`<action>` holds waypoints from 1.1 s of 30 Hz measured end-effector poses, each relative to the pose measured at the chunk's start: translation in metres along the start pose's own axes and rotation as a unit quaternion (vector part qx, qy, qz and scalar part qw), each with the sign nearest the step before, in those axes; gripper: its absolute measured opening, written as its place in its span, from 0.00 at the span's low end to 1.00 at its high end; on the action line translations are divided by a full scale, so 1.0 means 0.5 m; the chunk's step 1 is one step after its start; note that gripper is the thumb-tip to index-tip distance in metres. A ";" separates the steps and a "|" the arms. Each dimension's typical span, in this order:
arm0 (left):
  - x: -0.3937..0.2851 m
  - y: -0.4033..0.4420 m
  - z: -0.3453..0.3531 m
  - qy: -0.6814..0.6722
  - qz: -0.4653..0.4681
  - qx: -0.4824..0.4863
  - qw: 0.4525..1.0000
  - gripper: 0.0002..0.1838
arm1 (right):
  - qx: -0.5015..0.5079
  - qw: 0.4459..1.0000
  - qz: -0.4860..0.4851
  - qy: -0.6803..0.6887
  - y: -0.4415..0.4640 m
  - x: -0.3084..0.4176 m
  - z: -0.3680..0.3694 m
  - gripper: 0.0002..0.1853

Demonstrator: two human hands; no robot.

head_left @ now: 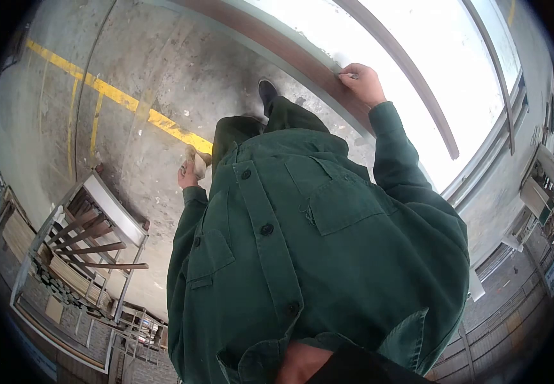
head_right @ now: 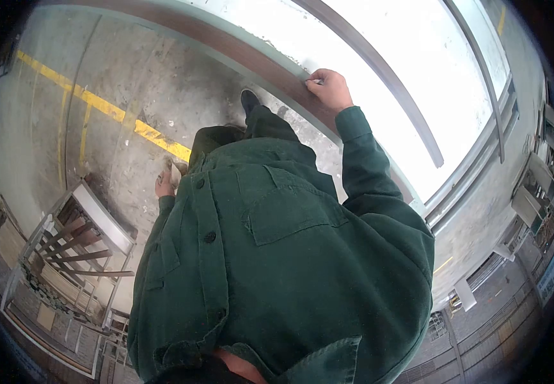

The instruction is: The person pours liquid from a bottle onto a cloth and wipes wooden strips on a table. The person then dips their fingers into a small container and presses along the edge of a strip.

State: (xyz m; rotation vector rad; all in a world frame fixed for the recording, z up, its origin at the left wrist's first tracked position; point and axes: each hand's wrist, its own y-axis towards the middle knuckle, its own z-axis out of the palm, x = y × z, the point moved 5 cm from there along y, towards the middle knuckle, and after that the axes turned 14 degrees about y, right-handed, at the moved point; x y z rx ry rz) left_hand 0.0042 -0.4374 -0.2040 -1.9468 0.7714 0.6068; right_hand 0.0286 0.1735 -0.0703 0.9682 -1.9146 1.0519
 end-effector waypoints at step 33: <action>0.377 -0.361 -0.054 0.024 -0.046 0.037 0.998 0.20 | -0.012 0.998 -0.043 -0.037 -0.219 -0.186 -0.169 0.12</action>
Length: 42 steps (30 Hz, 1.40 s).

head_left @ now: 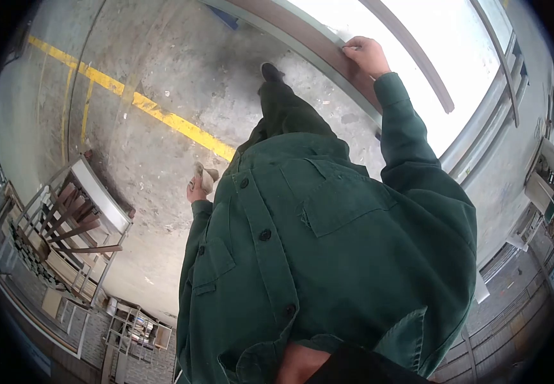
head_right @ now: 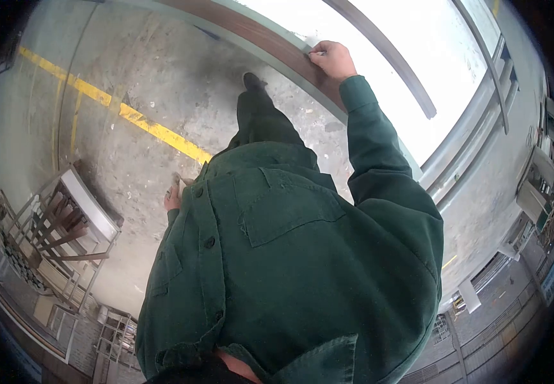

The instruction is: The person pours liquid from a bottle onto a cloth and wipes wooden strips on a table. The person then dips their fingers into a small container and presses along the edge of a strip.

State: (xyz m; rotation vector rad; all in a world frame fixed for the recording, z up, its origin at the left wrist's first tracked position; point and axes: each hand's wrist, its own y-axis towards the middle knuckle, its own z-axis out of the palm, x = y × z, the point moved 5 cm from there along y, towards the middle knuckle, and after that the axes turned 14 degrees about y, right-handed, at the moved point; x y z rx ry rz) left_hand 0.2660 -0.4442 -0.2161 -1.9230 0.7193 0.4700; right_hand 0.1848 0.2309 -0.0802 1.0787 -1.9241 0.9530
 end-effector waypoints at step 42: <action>-0.066 -0.205 0.279 0.129 0.095 0.057 0.985 0.19 | -0.071 0.995 0.069 0.029 -0.540 -0.317 -0.332 0.09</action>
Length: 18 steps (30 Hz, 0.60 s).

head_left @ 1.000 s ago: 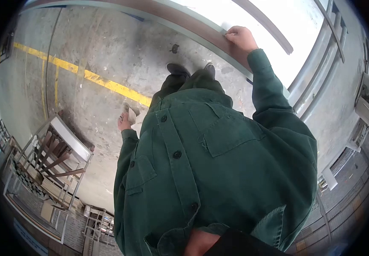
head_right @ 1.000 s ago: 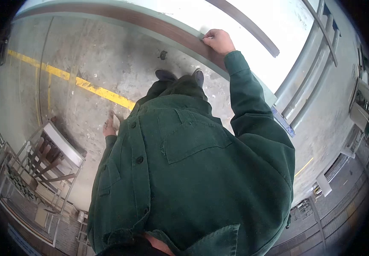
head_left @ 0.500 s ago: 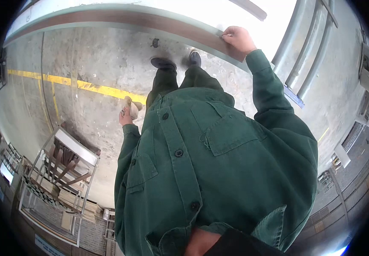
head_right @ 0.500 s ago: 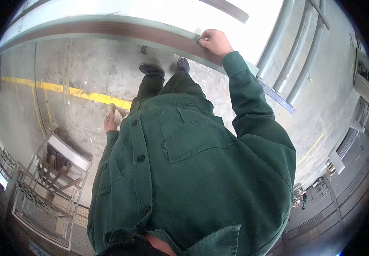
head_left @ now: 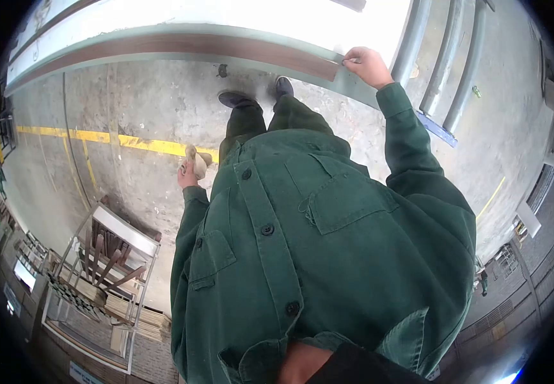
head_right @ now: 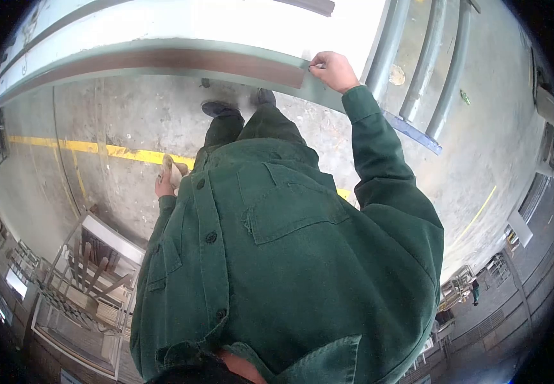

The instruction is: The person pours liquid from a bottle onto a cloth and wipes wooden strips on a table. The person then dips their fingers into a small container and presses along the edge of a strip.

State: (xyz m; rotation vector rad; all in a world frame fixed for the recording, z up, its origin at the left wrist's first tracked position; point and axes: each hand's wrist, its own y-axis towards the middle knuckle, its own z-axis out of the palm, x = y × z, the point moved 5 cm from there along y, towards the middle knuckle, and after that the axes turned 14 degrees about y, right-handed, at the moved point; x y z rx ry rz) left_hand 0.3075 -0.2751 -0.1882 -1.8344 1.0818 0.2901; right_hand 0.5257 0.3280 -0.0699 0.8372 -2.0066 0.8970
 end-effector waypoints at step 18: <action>0.014 -0.025 0.027 -0.050 0.026 -0.003 0.998 0.19 | 0.038 0.993 0.019 0.110 0.015 -0.008 0.024 0.08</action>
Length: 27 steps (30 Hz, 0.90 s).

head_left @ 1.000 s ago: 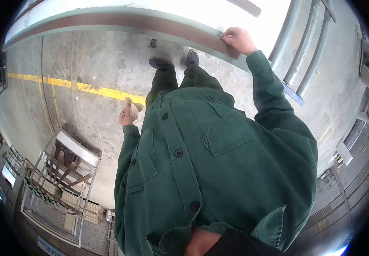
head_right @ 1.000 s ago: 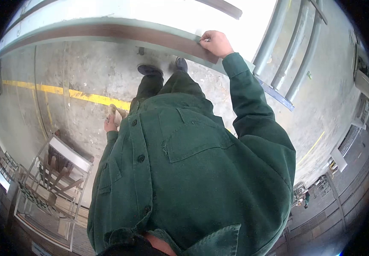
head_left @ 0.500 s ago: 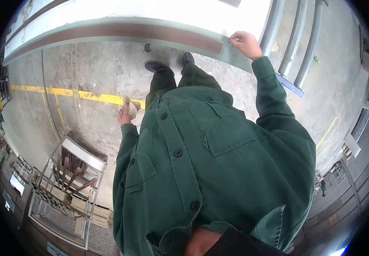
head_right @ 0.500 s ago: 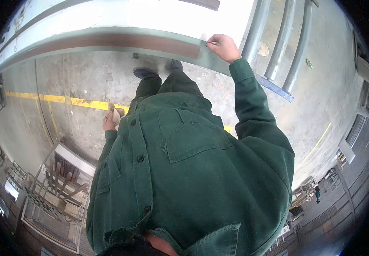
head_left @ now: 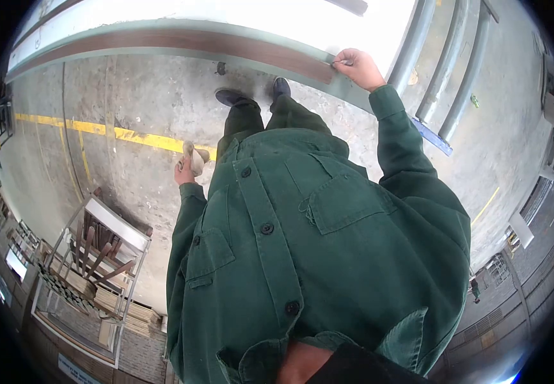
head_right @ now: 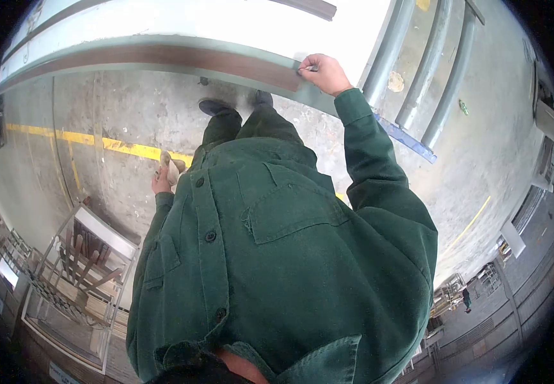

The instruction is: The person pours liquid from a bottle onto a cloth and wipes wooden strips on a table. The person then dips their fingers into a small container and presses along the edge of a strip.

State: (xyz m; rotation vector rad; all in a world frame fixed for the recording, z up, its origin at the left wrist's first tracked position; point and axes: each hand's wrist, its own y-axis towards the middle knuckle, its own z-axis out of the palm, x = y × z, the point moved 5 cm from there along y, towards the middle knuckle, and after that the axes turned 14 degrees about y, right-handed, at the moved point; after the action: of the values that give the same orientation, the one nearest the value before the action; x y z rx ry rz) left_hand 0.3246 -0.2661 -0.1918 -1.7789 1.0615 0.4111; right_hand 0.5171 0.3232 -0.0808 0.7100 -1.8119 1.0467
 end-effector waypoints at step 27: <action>0.060 0.002 -0.043 -0.023 -0.055 -0.060 0.996 0.18 | 0.111 0.993 -0.021 -0.046 0.254 0.131 0.214 0.12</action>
State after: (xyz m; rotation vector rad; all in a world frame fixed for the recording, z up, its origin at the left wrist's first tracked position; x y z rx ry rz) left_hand 0.3366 -0.2992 -0.2028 -1.9151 0.9180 0.4535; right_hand 0.3428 0.2873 -0.0934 0.9398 -1.7662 1.2175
